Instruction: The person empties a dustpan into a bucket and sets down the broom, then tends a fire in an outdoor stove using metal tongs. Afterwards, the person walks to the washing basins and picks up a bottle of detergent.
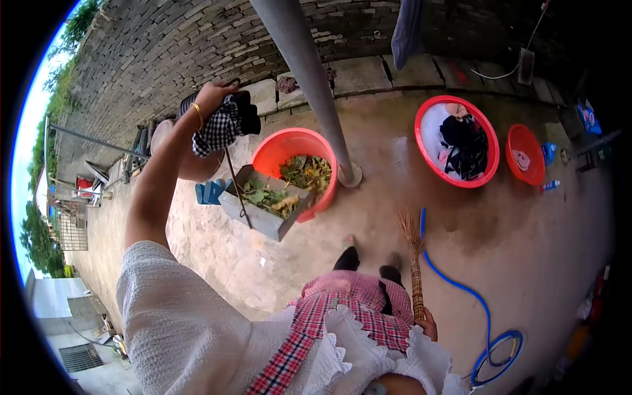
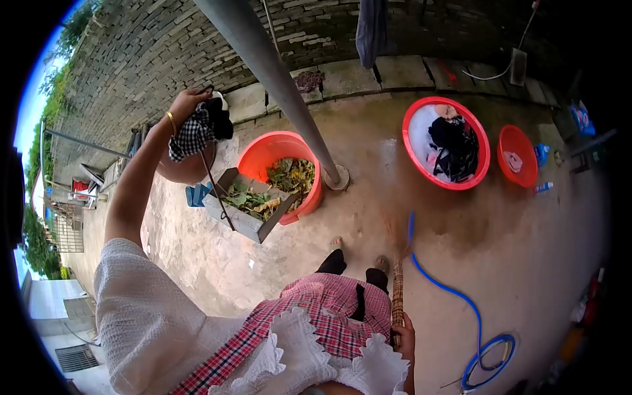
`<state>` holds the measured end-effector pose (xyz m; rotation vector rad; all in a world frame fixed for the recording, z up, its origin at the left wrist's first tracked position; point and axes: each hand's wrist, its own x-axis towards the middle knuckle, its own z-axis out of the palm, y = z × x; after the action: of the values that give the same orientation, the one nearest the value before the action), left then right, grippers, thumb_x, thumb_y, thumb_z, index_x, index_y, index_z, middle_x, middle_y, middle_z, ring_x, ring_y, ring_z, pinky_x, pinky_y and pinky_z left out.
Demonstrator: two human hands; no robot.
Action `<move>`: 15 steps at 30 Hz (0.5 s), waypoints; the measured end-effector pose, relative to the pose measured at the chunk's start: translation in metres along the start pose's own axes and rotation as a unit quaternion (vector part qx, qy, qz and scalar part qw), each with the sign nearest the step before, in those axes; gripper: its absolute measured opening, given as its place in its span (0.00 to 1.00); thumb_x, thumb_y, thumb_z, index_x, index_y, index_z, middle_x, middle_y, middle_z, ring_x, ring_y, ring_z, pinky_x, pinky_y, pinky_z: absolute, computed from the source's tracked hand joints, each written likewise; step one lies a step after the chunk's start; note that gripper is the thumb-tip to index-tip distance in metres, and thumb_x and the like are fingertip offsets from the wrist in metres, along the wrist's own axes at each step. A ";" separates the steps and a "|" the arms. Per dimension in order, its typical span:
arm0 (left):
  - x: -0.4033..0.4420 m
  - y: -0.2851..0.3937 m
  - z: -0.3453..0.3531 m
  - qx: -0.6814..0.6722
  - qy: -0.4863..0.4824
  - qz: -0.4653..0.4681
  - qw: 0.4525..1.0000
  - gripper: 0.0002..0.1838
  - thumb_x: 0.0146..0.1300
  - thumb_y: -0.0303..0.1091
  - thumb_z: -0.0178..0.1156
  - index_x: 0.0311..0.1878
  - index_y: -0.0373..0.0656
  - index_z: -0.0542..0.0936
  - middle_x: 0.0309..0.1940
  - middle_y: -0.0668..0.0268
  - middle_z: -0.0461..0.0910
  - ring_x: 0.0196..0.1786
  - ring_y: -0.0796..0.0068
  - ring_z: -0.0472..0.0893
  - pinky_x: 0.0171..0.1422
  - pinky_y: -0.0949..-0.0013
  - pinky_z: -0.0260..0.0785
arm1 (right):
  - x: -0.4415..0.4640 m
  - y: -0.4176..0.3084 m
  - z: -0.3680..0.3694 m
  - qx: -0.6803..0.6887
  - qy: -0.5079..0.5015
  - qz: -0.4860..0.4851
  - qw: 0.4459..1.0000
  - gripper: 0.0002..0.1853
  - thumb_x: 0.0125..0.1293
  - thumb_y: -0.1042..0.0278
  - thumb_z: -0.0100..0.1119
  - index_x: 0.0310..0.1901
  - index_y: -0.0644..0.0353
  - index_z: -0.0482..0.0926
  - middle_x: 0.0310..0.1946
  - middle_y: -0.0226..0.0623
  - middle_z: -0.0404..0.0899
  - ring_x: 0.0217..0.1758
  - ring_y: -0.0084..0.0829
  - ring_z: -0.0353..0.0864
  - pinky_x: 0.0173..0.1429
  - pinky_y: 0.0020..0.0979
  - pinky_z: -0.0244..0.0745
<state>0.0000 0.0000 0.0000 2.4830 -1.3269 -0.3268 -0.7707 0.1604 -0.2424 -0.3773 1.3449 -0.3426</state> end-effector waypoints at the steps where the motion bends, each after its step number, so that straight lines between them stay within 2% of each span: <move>1: 0.008 0.012 -0.021 -0.003 -0.018 -0.017 1.000 0.19 0.54 0.47 0.60 0.42 0.41 0.80 0.35 0.57 0.80 0.38 0.69 0.78 0.48 0.70 0.66 | -0.007 0.016 0.002 -0.047 0.011 -0.047 0.998 0.35 0.44 0.82 0.50 0.60 0.62 0.60 0.38 0.39 0.73 0.33 0.29 0.75 0.36 0.25 0.73; 2: 0.023 0.012 -0.038 -0.061 -0.011 0.007 0.998 0.19 0.56 0.46 0.58 0.37 0.37 0.80 0.31 0.59 0.80 0.31 0.68 0.77 0.41 0.68 0.67 | -0.009 0.027 0.008 -0.093 0.018 -0.097 0.991 0.34 0.44 0.82 0.50 0.60 0.63 0.61 0.36 0.38 0.73 0.30 0.28 0.75 0.33 0.25 0.72; 3: 0.034 0.030 -0.001 -0.103 -0.039 -0.014 0.994 0.19 0.57 0.45 0.56 0.34 0.34 0.79 0.30 0.58 0.80 0.32 0.66 0.78 0.41 0.70 0.67 | -0.005 0.005 -0.003 -0.111 0.057 -0.111 0.986 0.34 0.44 0.82 0.50 0.60 0.63 0.61 0.36 0.38 0.73 0.30 0.28 0.75 0.33 0.25 0.72; 5: 0.081 -0.002 0.015 0.097 -0.044 0.080 0.991 0.13 0.56 0.41 0.56 0.36 0.42 0.81 0.31 0.56 0.79 0.37 0.65 0.77 0.43 0.67 0.67 | -0.003 0.004 0.024 -0.044 0.055 -0.071 0.995 0.33 0.45 0.83 0.49 0.60 0.63 0.60 0.33 0.38 0.73 0.28 0.26 0.74 0.30 0.25 0.71; 6: 0.060 0.022 0.035 0.084 -0.065 0.039 0.994 0.15 0.57 0.41 0.55 0.35 0.36 0.79 0.34 0.51 0.79 0.38 0.61 0.78 0.45 0.66 0.68 | -0.012 0.010 0.030 0.022 0.066 -0.034 0.997 0.34 0.46 0.83 0.49 0.60 0.64 0.59 0.30 0.37 0.73 0.24 0.26 0.73 0.28 0.25 0.71; 7: 0.055 0.020 0.065 0.113 -0.093 0.091 0.985 0.15 0.55 0.41 0.55 0.36 0.37 0.79 0.36 0.50 0.78 0.39 0.57 0.77 0.47 0.64 0.67 | -0.017 0.007 0.031 0.028 0.072 -0.035 0.996 0.34 0.46 0.83 0.49 0.60 0.64 0.59 0.30 0.37 0.73 0.24 0.26 0.73 0.28 0.25 0.71; 8: 0.063 0.007 0.093 0.094 -0.090 0.042 0.991 0.17 0.54 0.42 0.56 0.36 0.36 0.79 0.36 0.49 0.77 0.40 0.54 0.77 0.48 0.65 0.67 | -0.021 0.005 0.034 0.052 0.082 -0.004 0.995 0.34 0.46 0.83 0.49 0.60 0.64 0.58 0.27 0.37 0.72 0.22 0.26 0.73 0.27 0.25 0.71; 9: 0.088 -0.033 0.120 0.198 -0.115 0.191 0.955 0.18 0.51 0.43 0.57 0.37 0.36 0.79 0.36 0.50 0.78 0.41 0.55 0.77 0.49 0.66 0.67 | -0.024 0.006 0.038 0.076 0.091 0.032 0.992 0.35 0.46 0.83 0.49 0.61 0.64 0.58 0.25 0.36 0.72 0.20 0.26 0.72 0.26 0.25 0.70; 10: 0.078 -0.025 0.121 0.121 -0.121 0.094 0.981 0.19 0.51 0.43 0.58 0.38 0.36 0.79 0.37 0.50 0.78 0.41 0.56 0.77 0.49 0.66 0.67 | -0.027 0.009 0.041 0.070 0.094 0.031 0.993 0.35 0.45 0.83 0.49 0.61 0.64 0.57 0.21 0.35 0.71 0.18 0.26 0.71 0.24 0.25 0.69; 11: 0.063 -0.013 0.121 0.041 -0.127 -0.007 0.991 0.19 0.50 0.43 0.58 0.38 0.37 0.79 0.37 0.51 0.78 0.42 0.57 0.77 0.49 0.67 0.67 | -0.030 0.019 0.038 0.074 0.100 0.038 0.992 0.35 0.45 0.83 0.49 0.61 0.64 0.57 0.21 0.35 0.71 0.18 0.26 0.71 0.24 0.25 0.69; 13: 0.052 -0.001 0.111 0.057 -0.126 -0.015 0.990 0.17 0.50 0.42 0.58 0.39 0.39 0.80 0.36 0.53 0.79 0.41 0.60 0.77 0.49 0.67 0.66 | -0.034 0.027 0.042 0.008 0.127 0.007 0.992 0.36 0.45 0.82 0.50 0.62 0.64 0.56 0.19 0.34 0.70 0.18 0.26 0.71 0.24 0.25 0.69; 15: 0.057 -0.002 0.096 0.062 -0.096 -0.016 0.993 0.16 0.52 0.43 0.58 0.38 0.42 0.81 0.34 0.55 0.79 0.39 0.65 0.78 0.47 0.68 0.66 | -0.029 0.026 0.041 0.021 0.130 -0.005 0.991 0.33 0.45 0.82 0.49 0.58 0.66 0.60 0.19 0.34 0.70 0.19 0.26 0.72 0.24 0.25 0.69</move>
<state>-0.0004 -0.0621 -0.0932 2.6339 -1.4223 -0.5177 -0.7354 0.1993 -0.2217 -0.3125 1.5891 -0.4393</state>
